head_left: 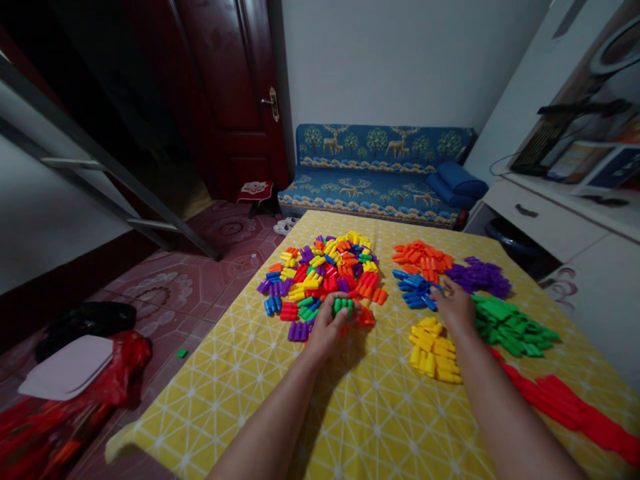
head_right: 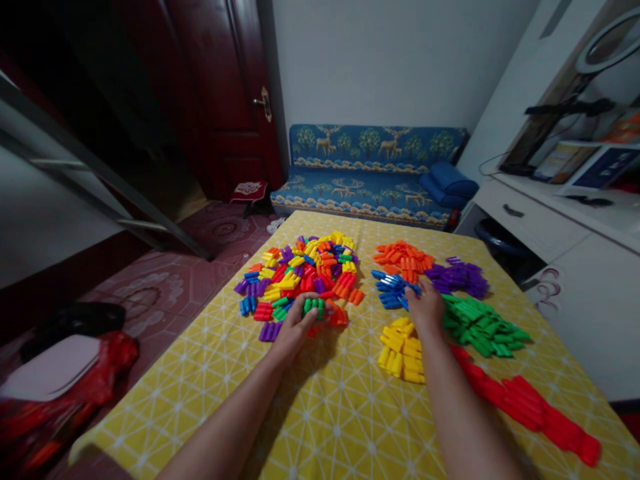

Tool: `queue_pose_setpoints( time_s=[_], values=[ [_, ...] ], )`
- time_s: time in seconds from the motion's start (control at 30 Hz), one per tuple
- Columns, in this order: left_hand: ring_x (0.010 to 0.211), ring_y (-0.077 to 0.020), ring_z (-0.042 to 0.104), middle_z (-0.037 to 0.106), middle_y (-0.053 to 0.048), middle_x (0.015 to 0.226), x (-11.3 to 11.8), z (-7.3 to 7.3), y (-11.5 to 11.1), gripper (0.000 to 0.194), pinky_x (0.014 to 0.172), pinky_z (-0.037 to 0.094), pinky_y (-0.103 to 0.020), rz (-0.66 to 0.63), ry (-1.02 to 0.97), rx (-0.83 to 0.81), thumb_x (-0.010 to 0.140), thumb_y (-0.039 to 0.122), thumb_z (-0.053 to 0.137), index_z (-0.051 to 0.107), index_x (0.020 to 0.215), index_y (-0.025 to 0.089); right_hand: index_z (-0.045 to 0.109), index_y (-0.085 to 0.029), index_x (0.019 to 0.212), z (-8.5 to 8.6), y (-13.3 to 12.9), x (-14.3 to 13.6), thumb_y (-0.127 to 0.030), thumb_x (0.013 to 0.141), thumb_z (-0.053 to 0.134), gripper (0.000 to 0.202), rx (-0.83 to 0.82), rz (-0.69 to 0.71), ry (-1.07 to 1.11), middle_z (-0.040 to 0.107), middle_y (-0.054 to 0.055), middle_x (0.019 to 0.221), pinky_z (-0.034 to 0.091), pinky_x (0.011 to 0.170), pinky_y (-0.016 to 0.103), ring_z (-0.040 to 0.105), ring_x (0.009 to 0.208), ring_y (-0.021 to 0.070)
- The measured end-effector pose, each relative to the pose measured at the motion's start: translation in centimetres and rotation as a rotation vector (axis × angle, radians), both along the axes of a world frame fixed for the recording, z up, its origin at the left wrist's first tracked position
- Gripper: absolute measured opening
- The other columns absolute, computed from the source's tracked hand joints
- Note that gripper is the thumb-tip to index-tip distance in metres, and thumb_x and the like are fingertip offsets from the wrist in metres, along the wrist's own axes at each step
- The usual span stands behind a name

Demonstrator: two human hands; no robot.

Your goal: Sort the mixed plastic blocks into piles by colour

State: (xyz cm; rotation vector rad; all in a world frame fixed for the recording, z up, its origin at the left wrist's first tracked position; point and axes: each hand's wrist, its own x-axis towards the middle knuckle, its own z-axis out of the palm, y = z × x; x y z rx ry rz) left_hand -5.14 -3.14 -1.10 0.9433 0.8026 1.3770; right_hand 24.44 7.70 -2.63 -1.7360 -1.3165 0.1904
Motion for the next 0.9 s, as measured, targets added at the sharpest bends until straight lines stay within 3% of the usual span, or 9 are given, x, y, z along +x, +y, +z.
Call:
queue_pose_setpoints(
  time_s=[0.13,0.27,0.37,0.47,0.53,0.63,0.73,0.8,0.9],
  values=[
    [0.087,-0.0214,0.068,0.070,-0.007,0.098,0.1,-0.1,0.3,0.039,0.077,0.056,-0.035,0.050,0.095,-0.004,0.074,0.041,0.074,0.057,0.101,0.018,0.067,-0.012,0.106,1.5,-2.9,-3.7,-0.042,0.071,0.059,0.046,0.072,0.011,0.062,0.068,0.017,0.107,0.052,0.075,0.040,0.065,0.078,0.0247],
    [0.095,-0.0234,0.066,0.071,-0.010,0.104,-0.2,0.5,0.2,0.033,0.084,0.053,-0.035,0.066,0.298,0.110,0.080,0.041,0.068,0.069,0.100,0.015,0.067,-0.015,0.101,3.0,-7.8,-9.9,-0.050,0.075,0.061,0.044,-0.128,0.433,0.407,0.071,0.011,0.091,0.052,0.061,0.032,0.065,0.067,0.0197],
    [0.109,-0.0248,0.062,0.070,-0.011,0.113,-0.5,0.9,0.0,0.033,0.096,0.047,-0.038,0.071,0.406,0.217,0.089,0.040,0.057,0.072,0.106,0.016,0.067,-0.016,0.099,3.2,-10.9,-13.7,-0.047,0.075,0.066,0.039,-0.259,0.693,0.554,0.069,0.005,0.076,0.049,0.058,0.027,0.062,0.063,0.0161],
    [0.111,-0.0245,0.060,0.069,-0.012,0.113,-0.5,1.0,-0.1,0.034,0.099,0.044,-0.039,0.053,0.488,0.298,0.092,0.039,0.052,0.072,0.107,0.017,0.066,-0.016,0.104,2.6,-12.5,-15.7,-0.037,0.074,0.068,0.037,-0.229,0.709,0.592,0.058,-0.003,0.060,0.044,0.054,0.024,0.054,0.055,0.0122],
    [0.110,-0.0241,0.061,0.069,-0.012,0.114,-0.5,0.9,-0.2,0.035,0.099,0.044,-0.039,0.025,0.523,0.307,0.093,0.039,0.050,0.071,0.110,0.018,0.065,-0.017,0.105,2.2,-12.8,-16.0,-0.033,0.074,0.067,0.035,-0.197,0.681,0.595,0.058,-0.003,0.061,0.043,0.053,0.023,0.052,0.053,0.0111],
    [0.114,-0.0241,0.059,0.067,-0.011,0.118,-0.3,0.8,-0.3,0.036,0.101,0.043,-0.039,-0.006,0.564,0.305,0.094,0.040,0.049,0.068,0.117,0.019,0.065,-0.017,0.105,2.5,-12.5,-15.0,-0.032,0.074,0.066,0.034,-0.155,0.653,0.609,0.066,0.002,0.079,0.048,0.057,0.025,0.057,0.060,0.0124],
    [0.109,-0.0237,0.061,0.067,-0.010,0.118,-0.2,0.9,-0.4,0.038,0.099,0.044,-0.039,0.009,0.582,0.298,0.094,0.042,0.047,0.067,0.118,0.019,0.064,-0.017,0.106,3.4,-11.4,-11.5,-0.038,0.073,0.068,0.039,-0.071,0.497,0.622,0.067,0.005,0.086,0.051,0.062,0.027,0.063,0.070,0.0158],
    [0.093,-0.0213,0.066,0.068,-0.011,0.114,-0.2,1.0,-0.4,0.040,0.092,0.048,-0.038,0.037,0.579,0.274,0.094,0.044,0.046,0.068,0.114,0.017,0.064,-0.017,0.107,3.7,-10.7,-7.4,-0.041,0.071,0.069,0.043,0.008,0.305,0.594,0.067,0.005,0.085,0.051,0.062,0.027,0.064,0.073,0.0175],
    [0.071,-0.0158,0.065,0.069,-0.011,0.110,-0.2,0.9,-0.4,0.041,0.078,0.052,-0.034,0.057,0.546,0.241,0.094,0.046,0.046,0.068,0.110,0.016,0.064,-0.016,0.106,3.1,-10.3,1.2,-0.043,0.067,0.067,0.047,0.088,-0.001,0.455,0.067,0.007,0.083,0.051,0.060,0.031,0.064,0.066,0.0188]
  ],
)
